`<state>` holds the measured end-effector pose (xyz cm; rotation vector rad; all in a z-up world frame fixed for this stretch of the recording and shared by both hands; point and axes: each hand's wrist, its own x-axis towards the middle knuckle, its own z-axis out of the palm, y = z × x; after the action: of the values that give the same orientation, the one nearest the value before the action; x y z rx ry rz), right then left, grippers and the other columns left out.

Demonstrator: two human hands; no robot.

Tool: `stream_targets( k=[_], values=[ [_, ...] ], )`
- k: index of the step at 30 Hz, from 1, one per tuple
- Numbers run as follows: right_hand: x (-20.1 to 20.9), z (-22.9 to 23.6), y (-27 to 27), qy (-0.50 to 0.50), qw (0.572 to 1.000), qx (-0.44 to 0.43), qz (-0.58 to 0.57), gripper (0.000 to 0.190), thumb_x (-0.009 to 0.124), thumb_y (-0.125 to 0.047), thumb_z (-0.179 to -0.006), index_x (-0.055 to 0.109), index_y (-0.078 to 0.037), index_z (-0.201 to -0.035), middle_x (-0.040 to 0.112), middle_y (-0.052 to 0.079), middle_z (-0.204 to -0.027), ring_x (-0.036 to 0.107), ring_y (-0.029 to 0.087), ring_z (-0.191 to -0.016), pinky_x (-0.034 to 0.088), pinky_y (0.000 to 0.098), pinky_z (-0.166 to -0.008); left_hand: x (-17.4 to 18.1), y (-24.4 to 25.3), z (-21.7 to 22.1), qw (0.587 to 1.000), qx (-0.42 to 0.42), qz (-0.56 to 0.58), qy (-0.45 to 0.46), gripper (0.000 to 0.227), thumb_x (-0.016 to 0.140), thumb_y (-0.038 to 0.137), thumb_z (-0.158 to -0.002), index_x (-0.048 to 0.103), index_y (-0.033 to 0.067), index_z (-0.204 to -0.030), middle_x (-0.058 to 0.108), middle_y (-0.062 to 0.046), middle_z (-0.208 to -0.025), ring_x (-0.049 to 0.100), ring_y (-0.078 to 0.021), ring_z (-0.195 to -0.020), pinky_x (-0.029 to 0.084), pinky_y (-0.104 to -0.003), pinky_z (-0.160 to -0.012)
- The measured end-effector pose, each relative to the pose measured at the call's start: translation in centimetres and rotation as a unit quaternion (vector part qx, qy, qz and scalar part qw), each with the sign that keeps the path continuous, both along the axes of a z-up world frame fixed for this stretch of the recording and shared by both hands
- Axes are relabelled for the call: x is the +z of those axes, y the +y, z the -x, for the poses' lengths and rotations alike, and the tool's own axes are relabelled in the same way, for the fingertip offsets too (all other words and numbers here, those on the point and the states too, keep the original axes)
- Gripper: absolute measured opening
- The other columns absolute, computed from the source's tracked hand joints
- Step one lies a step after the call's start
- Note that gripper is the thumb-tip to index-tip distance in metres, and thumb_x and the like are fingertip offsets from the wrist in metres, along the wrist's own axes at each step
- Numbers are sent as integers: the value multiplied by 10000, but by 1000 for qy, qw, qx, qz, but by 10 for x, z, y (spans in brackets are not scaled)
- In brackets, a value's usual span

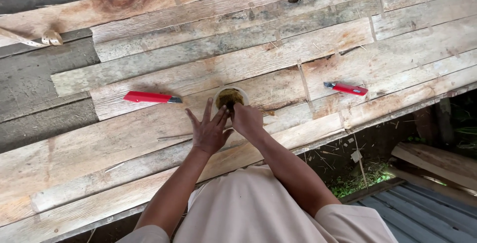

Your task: The person uses a red utility knife to carve and shape a thin wooden stick on a wooden workbench. They repeatedly scrape the surface, peel off thin shavings, and adjust the stick's position while working.

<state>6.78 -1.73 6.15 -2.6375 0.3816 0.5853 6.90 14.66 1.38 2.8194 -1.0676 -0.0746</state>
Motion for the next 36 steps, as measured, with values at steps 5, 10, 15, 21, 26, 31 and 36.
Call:
stream_targets(
  k=[5,10,15,21,26,31,36],
  values=[
    [-2,1,-6,33,999,22,21,136,599,-188,-943,609,-60,-899,716,208,-769,759,443,-778,612,560,-655,-4,3,-6,998,-30,-53,-12,536,544,545,-1008,533,307,-1489,423,125,-1642,102,-350,-1623,135,-922,-1143],
    [13,18,-35,81,996,-5,31,155,515,-215,-972,598,-86,-991,758,193,-915,766,416,-949,601,566,-770,8,-1,-5,994,-36,-100,-20,517,455,580,-1054,559,277,-1460,410,115,-1647,87,-355,-1622,100,-920,-1163],
    [25,82,-115,33,961,-269,-62,404,560,-420,-982,680,-37,-1031,741,267,-966,704,508,-1006,544,614,-831,41,-13,-1,1000,-6,3,-25,695,382,693,-1041,476,226,-1547,292,23,-1718,99,-459,-1592,125,-985,-1071],
    [24,188,-189,37,905,-422,-49,433,619,-384,-1009,676,3,-1194,761,181,-831,772,303,-684,603,480,-695,0,-74,30,972,-106,204,-55,684,702,488,-887,578,173,-1480,457,-42,-1646,322,-337,-1568,136,-780,-1209],
    [-18,165,-193,-32,821,-531,-207,430,634,-298,-1023,634,85,-1217,718,222,-836,743,270,-686,634,380,-638,14,-149,42,967,-205,-43,146,860,526,606,-963,252,160,-1645,115,-40,-1753,25,-336,-1609,49,-646,-1291],
    [-38,135,-198,-47,779,-573,-249,396,634,-276,-1007,635,84,-1170,703,205,-798,741,245,-651,666,355,-618,14,-207,45,926,-233,-205,215,920,325,750,-987,90,193,-1680,-47,-15,-1768,-126,-293,-1617,-79,-652,-1288],
    [-31,121,-207,-24,793,-558,-244,396,616,-277,-994,652,92,-1132,707,222,-802,752,258,-650,678,354,-618,13,-232,45,916,-230,-248,215,894,234,751,-1008,77,189,-1686,-24,-2,-1769,-89,-260,-1621,-98,-690,-1271]
  ],
)
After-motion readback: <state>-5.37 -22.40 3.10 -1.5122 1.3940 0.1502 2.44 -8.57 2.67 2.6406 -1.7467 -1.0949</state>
